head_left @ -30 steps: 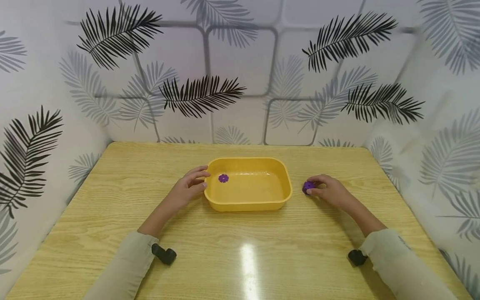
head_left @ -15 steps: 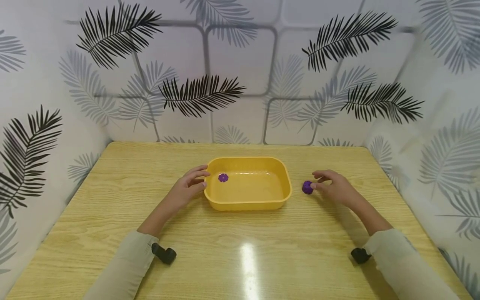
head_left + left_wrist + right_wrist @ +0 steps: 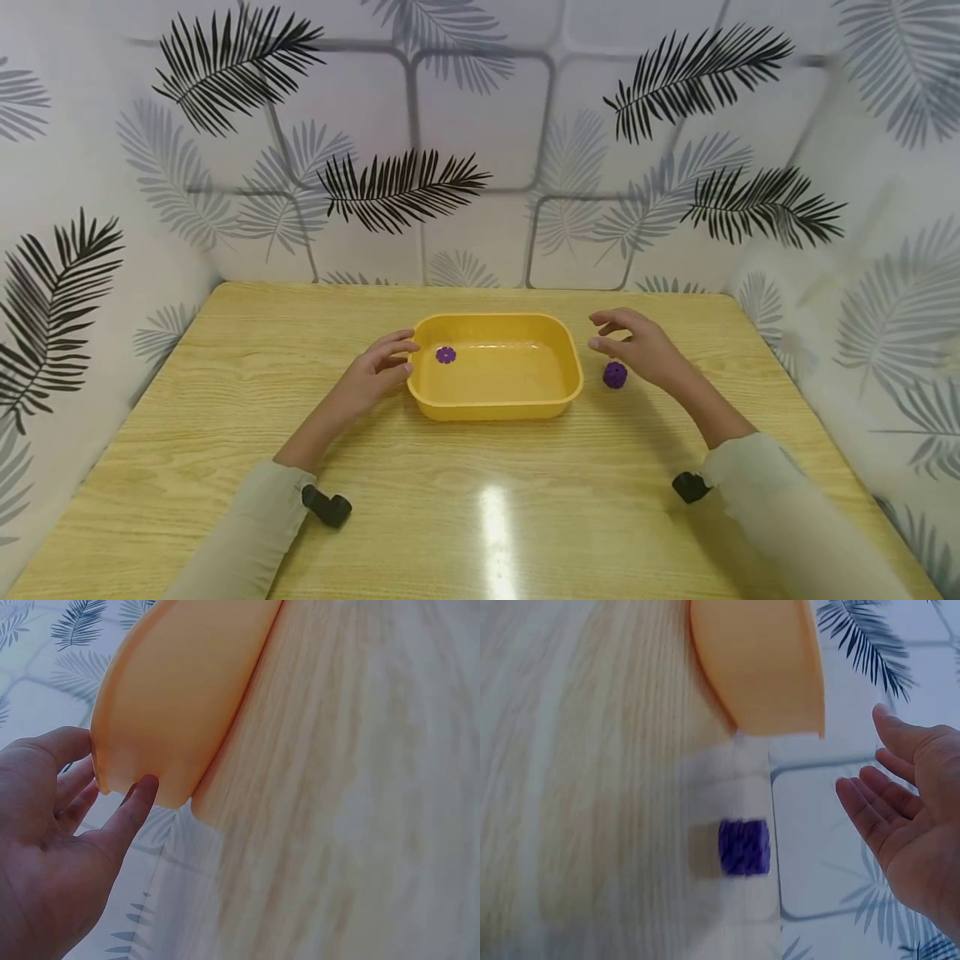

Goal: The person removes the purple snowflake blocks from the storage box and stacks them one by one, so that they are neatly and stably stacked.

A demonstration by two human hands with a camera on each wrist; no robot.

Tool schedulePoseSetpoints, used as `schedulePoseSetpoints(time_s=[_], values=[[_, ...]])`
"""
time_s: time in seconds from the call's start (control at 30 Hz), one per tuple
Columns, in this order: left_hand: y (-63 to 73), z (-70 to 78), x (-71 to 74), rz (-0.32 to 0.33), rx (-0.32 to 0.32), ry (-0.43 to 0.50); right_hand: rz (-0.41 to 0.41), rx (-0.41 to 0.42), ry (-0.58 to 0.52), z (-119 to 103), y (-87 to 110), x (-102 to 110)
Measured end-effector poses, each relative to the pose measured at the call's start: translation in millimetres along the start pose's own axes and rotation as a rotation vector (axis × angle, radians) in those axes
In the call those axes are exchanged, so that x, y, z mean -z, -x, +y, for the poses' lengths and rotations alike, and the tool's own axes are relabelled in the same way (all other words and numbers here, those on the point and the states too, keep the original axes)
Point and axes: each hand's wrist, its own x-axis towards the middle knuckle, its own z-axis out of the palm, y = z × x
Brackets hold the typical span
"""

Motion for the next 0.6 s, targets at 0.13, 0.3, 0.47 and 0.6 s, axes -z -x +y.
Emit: schedulePoseSetpoints(time_s=[0.13, 0.3, 0.47, 0.6], values=[[0.4, -0.1, 0.2, -0.003, -0.003, 0.001, -0.007, 0.034, -0.042, -17.8, -14.2, -9.9], [0.4, 3.1, 0.0, -0.004, -0.002, 0.003, -0.034, 0.071, -0.092, -36.8, -29.6, -24.9], [0.1, 1.4, -0.2, -0.006, -0.001, -0.003, -0.082, 0.1, -0.112, -52.9, -42.3, -43.3], [-0.1, -0.3, 0.0, -0.004, -0.004, -0.006, -0.11, 0.122, -0.112, -63.7, -52.1, -58.8]])
